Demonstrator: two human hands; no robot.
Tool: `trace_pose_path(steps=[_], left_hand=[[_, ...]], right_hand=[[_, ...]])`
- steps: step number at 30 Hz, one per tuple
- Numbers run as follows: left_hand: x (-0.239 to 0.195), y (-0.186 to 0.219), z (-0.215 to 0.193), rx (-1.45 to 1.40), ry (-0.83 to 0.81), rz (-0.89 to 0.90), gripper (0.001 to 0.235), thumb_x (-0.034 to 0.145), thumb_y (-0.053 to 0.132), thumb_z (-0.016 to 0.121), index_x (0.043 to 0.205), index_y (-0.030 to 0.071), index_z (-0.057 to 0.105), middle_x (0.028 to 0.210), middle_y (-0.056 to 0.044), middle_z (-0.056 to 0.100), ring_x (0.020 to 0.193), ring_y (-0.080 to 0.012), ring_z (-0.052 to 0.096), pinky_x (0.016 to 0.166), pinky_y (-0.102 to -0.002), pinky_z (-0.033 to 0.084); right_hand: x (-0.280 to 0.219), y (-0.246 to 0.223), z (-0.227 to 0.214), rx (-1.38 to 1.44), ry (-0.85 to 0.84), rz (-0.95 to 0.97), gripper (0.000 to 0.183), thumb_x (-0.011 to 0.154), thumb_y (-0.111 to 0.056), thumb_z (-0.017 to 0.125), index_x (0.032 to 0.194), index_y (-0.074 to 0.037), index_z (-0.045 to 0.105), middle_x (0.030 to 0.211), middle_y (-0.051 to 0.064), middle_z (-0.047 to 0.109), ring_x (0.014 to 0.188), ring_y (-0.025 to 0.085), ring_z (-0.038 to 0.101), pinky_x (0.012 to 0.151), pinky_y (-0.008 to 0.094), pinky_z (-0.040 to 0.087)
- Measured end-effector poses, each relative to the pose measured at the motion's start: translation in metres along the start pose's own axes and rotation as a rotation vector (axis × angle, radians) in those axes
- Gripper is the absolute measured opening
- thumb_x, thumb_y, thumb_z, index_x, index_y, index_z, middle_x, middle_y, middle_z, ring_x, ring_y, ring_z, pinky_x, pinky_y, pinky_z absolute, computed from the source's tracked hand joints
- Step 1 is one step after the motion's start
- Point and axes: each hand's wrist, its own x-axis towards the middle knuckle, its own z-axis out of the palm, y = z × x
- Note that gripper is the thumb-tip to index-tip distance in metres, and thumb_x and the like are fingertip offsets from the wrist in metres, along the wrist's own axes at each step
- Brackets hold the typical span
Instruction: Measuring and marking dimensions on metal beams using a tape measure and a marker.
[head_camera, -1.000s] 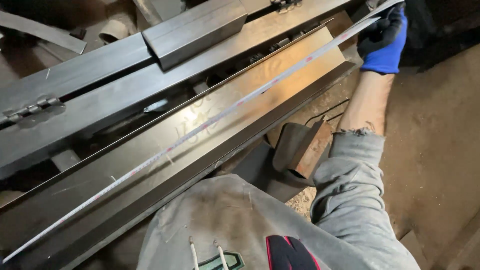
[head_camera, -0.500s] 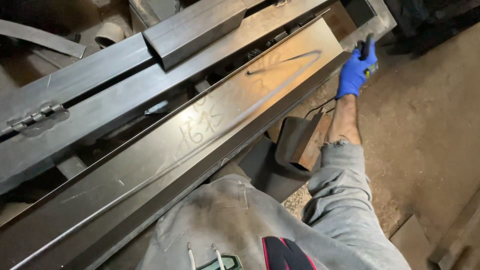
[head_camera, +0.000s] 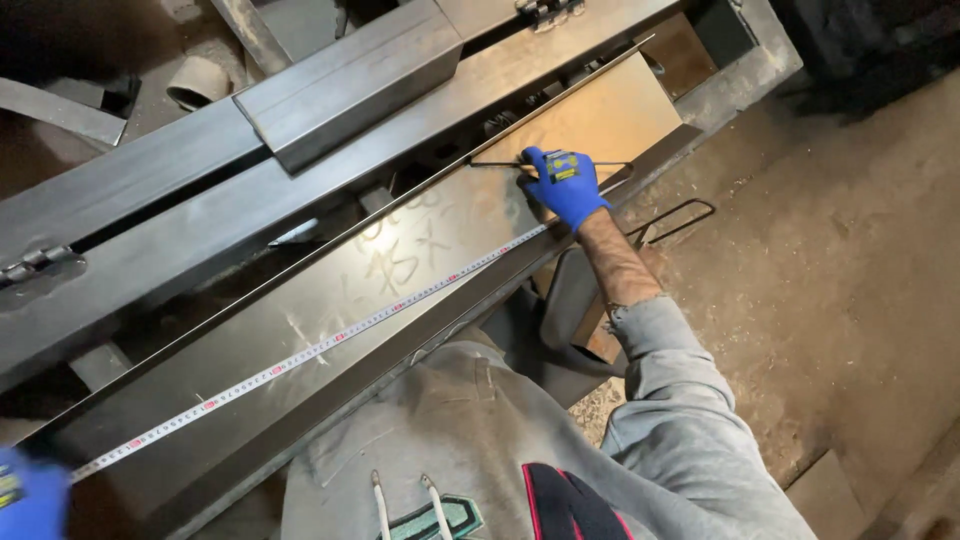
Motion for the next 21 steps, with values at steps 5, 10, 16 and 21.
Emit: trace_pose_path(steps=[5, 10, 16, 21], left_hand=[[0.003, 0.132, -0.054, 0.004, 0.01, -0.029, 0.05, 0.093, 0.05, 0.07, 0.135, 0.022, 0.069, 0.145, -0.021, 0.051, 0.131, -0.0414, 0.049, 0.114, -0.053, 0.044], [0.013, 0.214, -0.067, -0.331, -0.146, 0.215, 0.056, 0.08, 0.042, 0.072, 0.131, 0.02, 0.066, 0.14, -0.019, 0.052, 0.137, -0.0409, 0.048, 0.112, -0.054, 0.043], [0.007, 0.206, -0.054, -0.312, -0.177, 0.254, 0.056, 0.077, 0.029, 0.072, 0.131, 0.017, 0.062, 0.147, -0.011, 0.054, 0.136, -0.0333, 0.05, 0.112, -0.051, 0.044], [-0.004, 0.178, -0.029, -0.195, -0.19, 0.197, 0.055, 0.08, 0.031, 0.072, 0.133, 0.02, 0.066, 0.14, -0.011, 0.056, 0.133, -0.0329, 0.052, 0.111, -0.049, 0.044]], right_hand=[[-0.001, 0.038, -0.014, -0.137, -0.183, -0.096, 0.012, 0.097, -0.025, 0.07, 0.105, -0.017, 0.067, 0.085, 0.003, 0.074, 0.081, 0.029, 0.072, 0.066, 0.043, 0.052], [0.013, 0.129, -0.103, 0.486, 0.537, 0.336, 0.02, 0.088, -0.02, 0.079, 0.104, -0.014, 0.068, 0.082, -0.002, 0.067, 0.069, 0.014, 0.065, 0.059, 0.028, 0.052], [0.012, 0.307, -0.057, 1.441, 0.922, 0.789, 0.023, 0.093, -0.022, 0.076, 0.079, -0.013, 0.062, 0.059, -0.004, 0.047, 0.042, 0.011, 0.04, 0.04, 0.03, 0.029], [0.011, 0.327, 0.025, 1.514, 0.702, 1.017, 0.032, 0.092, -0.024, 0.078, 0.069, -0.014, 0.058, 0.053, -0.001, 0.044, 0.035, 0.017, 0.041, 0.036, 0.034, 0.028]])
